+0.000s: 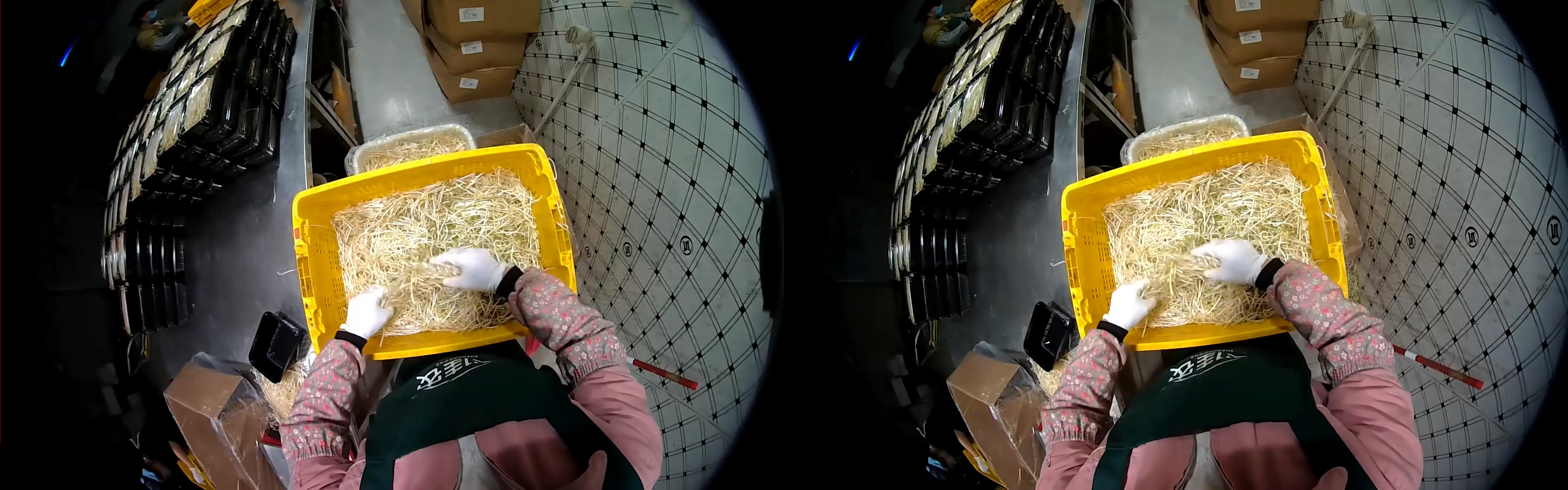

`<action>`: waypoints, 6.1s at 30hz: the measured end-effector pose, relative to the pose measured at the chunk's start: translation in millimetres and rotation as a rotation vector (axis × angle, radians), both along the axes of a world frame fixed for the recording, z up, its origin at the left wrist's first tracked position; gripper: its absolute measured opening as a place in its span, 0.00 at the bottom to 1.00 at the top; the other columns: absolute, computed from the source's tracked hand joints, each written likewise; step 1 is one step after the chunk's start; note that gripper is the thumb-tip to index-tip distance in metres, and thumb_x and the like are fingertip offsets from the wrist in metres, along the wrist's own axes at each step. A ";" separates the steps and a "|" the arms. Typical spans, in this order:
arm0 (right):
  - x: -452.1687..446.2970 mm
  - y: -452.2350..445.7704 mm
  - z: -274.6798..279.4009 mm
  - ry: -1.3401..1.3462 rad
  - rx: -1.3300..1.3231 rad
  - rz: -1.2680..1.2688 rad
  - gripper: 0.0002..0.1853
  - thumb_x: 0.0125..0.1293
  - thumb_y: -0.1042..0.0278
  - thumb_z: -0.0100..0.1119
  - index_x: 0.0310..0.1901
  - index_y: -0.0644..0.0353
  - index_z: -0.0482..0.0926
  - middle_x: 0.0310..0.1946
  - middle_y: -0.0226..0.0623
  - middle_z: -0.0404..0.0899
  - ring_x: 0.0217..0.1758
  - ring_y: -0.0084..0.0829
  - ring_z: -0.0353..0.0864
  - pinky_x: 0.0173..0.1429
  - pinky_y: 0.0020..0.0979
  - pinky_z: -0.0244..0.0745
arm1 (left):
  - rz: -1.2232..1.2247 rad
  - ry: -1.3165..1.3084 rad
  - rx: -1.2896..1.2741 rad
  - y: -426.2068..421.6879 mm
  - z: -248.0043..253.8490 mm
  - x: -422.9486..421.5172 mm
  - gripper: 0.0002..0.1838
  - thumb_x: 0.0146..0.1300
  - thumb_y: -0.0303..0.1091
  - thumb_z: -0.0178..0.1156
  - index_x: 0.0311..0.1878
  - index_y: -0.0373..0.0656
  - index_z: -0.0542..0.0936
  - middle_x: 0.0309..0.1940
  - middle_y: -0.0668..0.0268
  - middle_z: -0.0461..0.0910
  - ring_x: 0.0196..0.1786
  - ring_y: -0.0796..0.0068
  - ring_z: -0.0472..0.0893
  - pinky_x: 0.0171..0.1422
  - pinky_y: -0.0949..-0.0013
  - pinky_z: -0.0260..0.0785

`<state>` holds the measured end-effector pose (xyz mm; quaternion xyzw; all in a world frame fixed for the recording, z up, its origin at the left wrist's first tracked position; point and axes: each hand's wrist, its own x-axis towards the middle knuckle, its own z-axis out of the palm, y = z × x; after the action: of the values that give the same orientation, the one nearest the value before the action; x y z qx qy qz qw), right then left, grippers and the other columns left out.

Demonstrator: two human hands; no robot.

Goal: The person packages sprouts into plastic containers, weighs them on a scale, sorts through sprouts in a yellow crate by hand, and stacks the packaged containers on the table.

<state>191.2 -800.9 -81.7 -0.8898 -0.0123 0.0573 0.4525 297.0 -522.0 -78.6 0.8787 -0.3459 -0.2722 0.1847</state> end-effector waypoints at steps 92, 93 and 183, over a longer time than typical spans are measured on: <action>-2.0 66.3 8.2 0.228 -0.579 0.123 0.51 0.47 0.50 0.79 0.73 0.52 0.64 0.75 0.55 0.56 0.77 0.56 0.56 0.69 0.68 0.61 | -0.303 0.159 0.055 79.8 -44.4 26.4 0.62 0.48 0.52 0.77 0.80 0.41 0.51 0.77 0.43 0.55 0.79 0.44 0.57 0.80 0.54 0.55; -9.5 87.3 -10.7 0.207 -0.682 0.267 0.52 0.46 0.51 0.79 0.74 0.49 0.63 0.76 0.52 0.54 0.79 0.56 0.53 0.69 0.71 0.59 | -0.325 0.139 0.072 78.3 -59.8 18.7 0.63 0.47 0.52 0.78 0.81 0.43 0.49 0.77 0.43 0.53 0.77 0.43 0.58 0.79 0.52 0.57; 108.8 80.3 -21.7 0.465 0.911 -0.380 0.46 0.61 0.48 0.71 0.72 0.67 0.62 0.63 0.46 0.76 0.67 0.36 0.74 0.72 0.35 0.67 | 0.821 0.910 -0.944 -2.2 -24.1 34.0 0.29 0.78 0.49 0.48 0.71 0.37 0.69 0.63 0.56 0.76 0.63 0.67 0.77 0.68 0.62 0.70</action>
<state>300.0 -720.6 -103.5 -0.5541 0.2257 0.1587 0.7854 331.0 -524.2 -102.7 0.5665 0.0384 -0.3398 0.7497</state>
